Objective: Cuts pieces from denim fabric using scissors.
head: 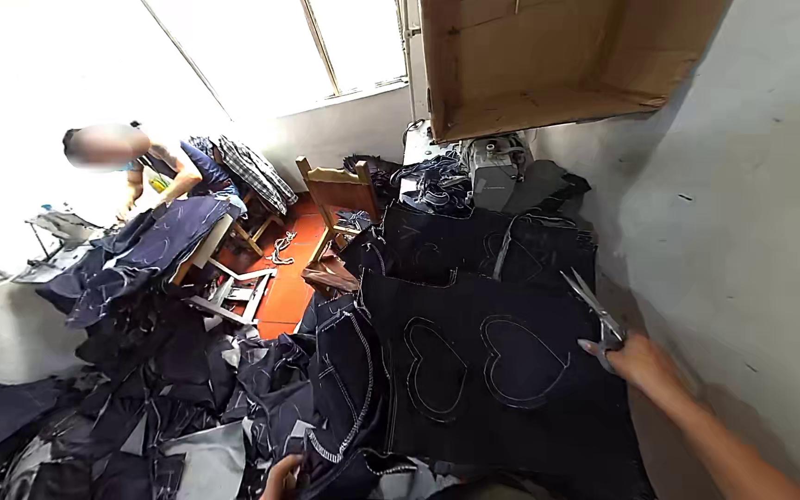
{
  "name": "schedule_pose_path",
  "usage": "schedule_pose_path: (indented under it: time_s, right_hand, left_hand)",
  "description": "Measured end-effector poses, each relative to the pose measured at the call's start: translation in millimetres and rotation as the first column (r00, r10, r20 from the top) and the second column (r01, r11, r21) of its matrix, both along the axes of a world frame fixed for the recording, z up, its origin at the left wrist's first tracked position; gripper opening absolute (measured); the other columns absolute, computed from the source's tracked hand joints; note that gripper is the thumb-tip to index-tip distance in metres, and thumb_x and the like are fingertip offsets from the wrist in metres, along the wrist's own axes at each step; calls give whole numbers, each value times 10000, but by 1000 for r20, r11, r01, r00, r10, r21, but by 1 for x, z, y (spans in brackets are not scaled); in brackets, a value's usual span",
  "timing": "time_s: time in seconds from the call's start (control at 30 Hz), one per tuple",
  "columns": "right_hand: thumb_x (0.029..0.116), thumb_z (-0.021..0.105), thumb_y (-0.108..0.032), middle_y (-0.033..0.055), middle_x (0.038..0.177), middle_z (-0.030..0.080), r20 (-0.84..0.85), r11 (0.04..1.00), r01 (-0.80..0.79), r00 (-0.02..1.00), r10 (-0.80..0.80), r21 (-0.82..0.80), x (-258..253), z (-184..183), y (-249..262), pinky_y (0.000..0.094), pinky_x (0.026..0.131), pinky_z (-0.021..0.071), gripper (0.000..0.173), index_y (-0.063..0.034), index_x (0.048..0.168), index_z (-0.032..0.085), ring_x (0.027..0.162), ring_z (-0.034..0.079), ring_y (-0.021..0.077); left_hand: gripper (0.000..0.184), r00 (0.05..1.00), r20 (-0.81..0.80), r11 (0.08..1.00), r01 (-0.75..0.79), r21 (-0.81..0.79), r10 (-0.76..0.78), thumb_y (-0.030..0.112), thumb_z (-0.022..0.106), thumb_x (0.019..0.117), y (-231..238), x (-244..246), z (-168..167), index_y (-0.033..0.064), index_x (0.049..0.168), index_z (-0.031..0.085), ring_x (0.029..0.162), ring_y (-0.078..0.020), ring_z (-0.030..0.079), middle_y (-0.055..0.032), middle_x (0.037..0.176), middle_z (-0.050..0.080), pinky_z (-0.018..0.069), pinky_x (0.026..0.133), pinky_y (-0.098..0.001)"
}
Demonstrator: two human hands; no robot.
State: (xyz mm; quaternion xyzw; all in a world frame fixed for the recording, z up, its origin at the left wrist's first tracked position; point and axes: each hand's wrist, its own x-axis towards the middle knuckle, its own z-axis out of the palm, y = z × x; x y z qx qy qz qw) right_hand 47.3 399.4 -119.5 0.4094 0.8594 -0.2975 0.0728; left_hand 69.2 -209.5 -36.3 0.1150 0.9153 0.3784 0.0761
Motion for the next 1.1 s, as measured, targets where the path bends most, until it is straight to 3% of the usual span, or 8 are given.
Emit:
schedule_pose_path:
  time_s: [0.13, 0.33, 0.43, 0.57, 0.87, 0.97, 1.03, 1.1]
  right_hand:
    - [817, 863, -351, 274, 1097, 700, -477, 958, -276, 833, 280, 80, -9, 54, -78, 666, 885, 525, 661, 62, 1264, 604, 1014, 680, 456]
    - [876, 743, -555, 89, 1348, 681, -716, 463, -823, 101, 690, 330, -73, 71, -288, 496, 1104, 487, 642, -67, 1287, 666, 1317, 601, 263]
    - [819, 800, -378, 108, 1082, 735, -558, 515, -778, 263, 787, 360, -124, 43, -327, 494, 1045, 485, 434, -42, 1075, 700, 1103, 679, 283]
    - [817, 808, -449, 139, 1074, 713, -445, 519, -825, 387, 808, 225, -144, 51, -322, 520, 1052, 465, 562, -41, 1179, 672, 1088, 666, 316]
    - [684, 956, -254, 129, 1283, 695, -738, 440, -880, 176, 651, 178, -135, 70, -289, 564, 1052, 485, 683, -32, 1265, 674, 1177, 651, 320]
    - [673, 930, -374, 18, 917, 733, -677, 314, -923, 85, 731, 224, -120, 119, -247, 410, 727, 601, 497, -92, 1022, 718, 813, 703, 150]
    - [777, 845, -509, -10, 712, 670, -360, 126, -981, 172, 917, -149, -93, 152, -218, 383, 616, 564, 437, -118, 895, 691, 629, 650, 129]
    - [901, 694, -609, 133, 845, 704, 50, 32, -855, 7, 999, -518, -63, 159, -205, 532, 779, 574, 599, -28, 1047, 675, 776, 702, 288]
  left_hand:
    - [355, 995, -77, 995, 62, -81, -68, 73, 663, 921, -4, -3, -4, -25, 1263, 669, 1069, -308, 692, -195, 1149, 715, 544, 990, -499]
    - [276, 992, -106, 990, -79, -113, 67, 210, 649, 966, 21, 2, -36, 50, 1176, 729, 1079, -190, 710, -83, 1117, 750, 558, 1007, -416]
    - [340, 978, 72, 964, -176, -199, 194, 265, 604, 1004, 44, 8, -67, 34, 1244, 675, 1101, -251, 702, -129, 1143, 732, 539, 1022, -475]
    - [438, 878, 433, 974, -135, -183, 203, 300, 584, 1032, 51, 28, -100, -4, 1346, 603, 1268, -343, 612, -228, 1293, 657, 438, 1139, -515]
    - [361, 893, 407, 945, -58, -322, 194, 384, 566, 1019, 53, 52, -38, 80, 1169, 691, 1081, -347, 694, -166, 1093, 730, 520, 954, -601]
    - [345, 879, 439, 932, -16, -362, 186, 363, 575, 1010, 47, 46, -28, 63, 1135, 689, 1061, -361, 692, -178, 1057, 726, 516, 947, -600]
    - [343, 869, 466, 924, 29, -381, 165, 348, 573, 1010, 42, 43, -22, 46, 1130, 684, 1062, -376, 687, -192, 1050, 721, 511, 949, -608]
    - [340, 860, 493, 910, 93, -404, 131, 340, 570, 1008, 40, 39, -16, 44, 1136, 680, 1079, -383, 681, -199, 1065, 718, 507, 956, -613]
